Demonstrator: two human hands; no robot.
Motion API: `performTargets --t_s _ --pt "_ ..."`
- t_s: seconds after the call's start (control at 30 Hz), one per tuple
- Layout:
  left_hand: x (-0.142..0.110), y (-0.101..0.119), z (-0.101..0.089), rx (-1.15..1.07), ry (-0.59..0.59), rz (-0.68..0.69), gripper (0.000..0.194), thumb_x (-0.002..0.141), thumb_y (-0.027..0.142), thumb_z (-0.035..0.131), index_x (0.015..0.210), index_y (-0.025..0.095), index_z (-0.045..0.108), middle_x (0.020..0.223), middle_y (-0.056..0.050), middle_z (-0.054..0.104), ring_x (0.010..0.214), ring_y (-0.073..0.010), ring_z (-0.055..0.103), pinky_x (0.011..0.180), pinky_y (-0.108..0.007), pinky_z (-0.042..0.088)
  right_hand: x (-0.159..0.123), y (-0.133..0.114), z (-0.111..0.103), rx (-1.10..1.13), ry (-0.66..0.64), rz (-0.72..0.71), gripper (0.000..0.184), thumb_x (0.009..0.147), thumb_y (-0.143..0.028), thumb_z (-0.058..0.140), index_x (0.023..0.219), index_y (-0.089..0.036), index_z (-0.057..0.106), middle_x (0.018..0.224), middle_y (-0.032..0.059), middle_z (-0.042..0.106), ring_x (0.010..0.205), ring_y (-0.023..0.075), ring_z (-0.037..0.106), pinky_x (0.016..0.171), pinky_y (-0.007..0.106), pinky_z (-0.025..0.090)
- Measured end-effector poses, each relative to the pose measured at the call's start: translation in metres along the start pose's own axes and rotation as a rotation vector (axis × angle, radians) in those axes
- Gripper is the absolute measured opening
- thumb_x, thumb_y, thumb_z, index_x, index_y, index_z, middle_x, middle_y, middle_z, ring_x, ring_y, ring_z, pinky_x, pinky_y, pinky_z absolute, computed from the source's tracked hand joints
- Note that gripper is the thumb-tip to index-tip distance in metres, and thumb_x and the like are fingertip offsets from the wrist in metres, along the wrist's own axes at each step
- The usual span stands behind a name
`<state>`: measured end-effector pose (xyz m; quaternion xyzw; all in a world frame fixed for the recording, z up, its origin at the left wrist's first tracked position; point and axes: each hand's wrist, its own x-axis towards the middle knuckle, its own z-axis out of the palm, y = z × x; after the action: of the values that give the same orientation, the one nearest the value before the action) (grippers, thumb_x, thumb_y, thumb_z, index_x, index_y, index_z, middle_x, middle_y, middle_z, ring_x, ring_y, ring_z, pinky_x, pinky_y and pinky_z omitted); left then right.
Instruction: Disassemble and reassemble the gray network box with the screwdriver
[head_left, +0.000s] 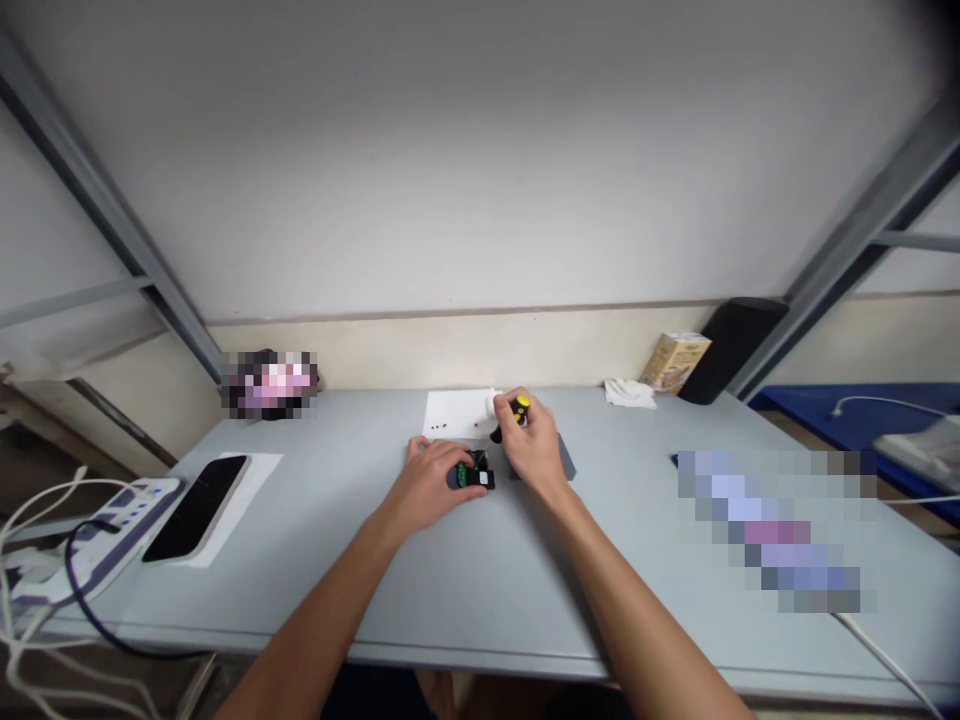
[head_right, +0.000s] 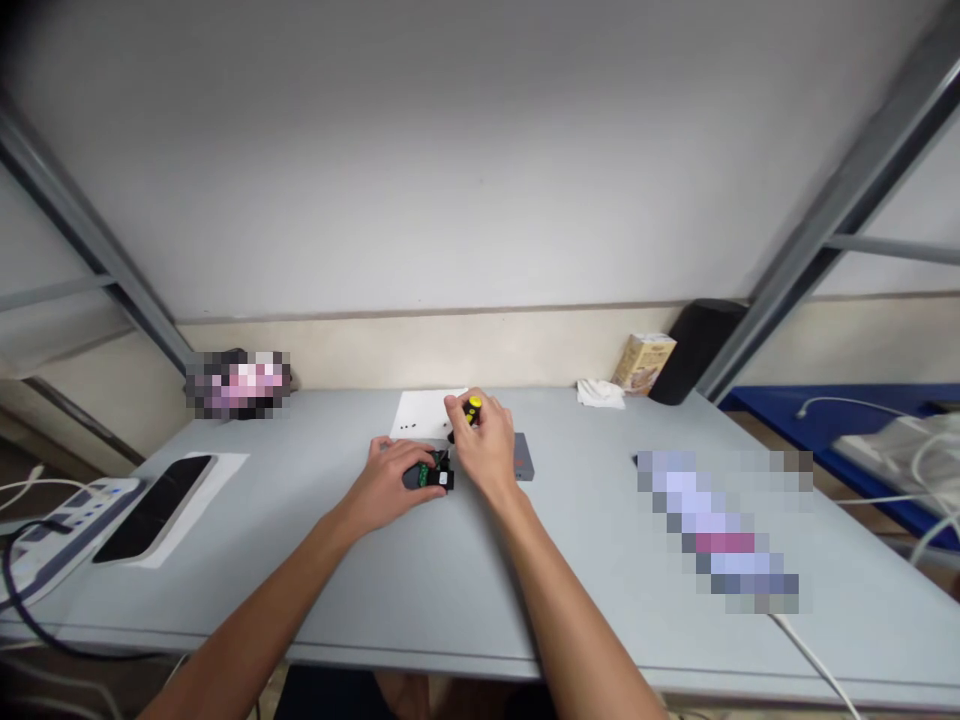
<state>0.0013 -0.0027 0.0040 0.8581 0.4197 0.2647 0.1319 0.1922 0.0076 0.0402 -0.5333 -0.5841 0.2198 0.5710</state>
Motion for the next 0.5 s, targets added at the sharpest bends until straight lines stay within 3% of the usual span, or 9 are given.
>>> performTargets --t_s 0.17,0.27,0.4,0.5 --pt "-0.0005 0.0003 -0.0002 -0.010 -0.012 0.004 0.027 0.087 0.045 0.083 0.097 0.024 0.068 0.123 -0.002 0.076 0.113 -0.0258 0.069 0.108 -0.048 0.030 0.0002 -0.0032 -0.0073 -0.015 -0.082 0.059 0.052 0.104 -0.064 0.027 0.089 -0.025 0.057 0.073 -0.0004 0.059 0.071 0.0193 0.053 0.071 0.031 0.040" --pt "-0.0006 0.0004 -0.0003 -0.001 -0.020 0.003 0.027 0.087 0.045 0.083 0.097 0.024 0.068 0.124 -0.002 0.076 0.114 -0.0257 0.068 0.109 -0.048 0.029 0.0028 -0.0026 -0.0083 0.039 -0.092 0.068 0.050 0.100 -0.068 0.040 0.083 -0.024 0.057 0.070 -0.0013 0.058 0.067 0.0175 0.051 0.067 0.029 0.039" --pt "-0.0004 0.0001 -0.0012 0.027 -0.016 0.018 0.027 0.090 0.047 0.080 0.099 0.025 0.069 0.125 -0.002 0.075 0.114 -0.0253 0.068 0.109 -0.048 0.029 0.0045 0.0012 -0.0083 -0.037 0.102 0.099 0.053 0.094 -0.070 0.052 0.070 -0.023 0.053 0.059 -0.0034 0.049 0.059 0.0152 0.043 0.061 0.029 0.034" --pt "-0.0005 -0.0001 -0.0029 0.080 -0.038 0.063 0.026 0.094 0.050 0.073 0.104 0.026 0.071 0.126 -0.005 0.074 0.115 -0.0259 0.067 0.108 -0.048 0.030 0.0062 0.0063 -0.0105 -0.027 0.279 0.112 0.052 0.096 -0.069 0.049 0.074 -0.023 0.057 0.060 -0.0024 0.052 0.060 0.0161 0.045 0.063 0.029 0.036"
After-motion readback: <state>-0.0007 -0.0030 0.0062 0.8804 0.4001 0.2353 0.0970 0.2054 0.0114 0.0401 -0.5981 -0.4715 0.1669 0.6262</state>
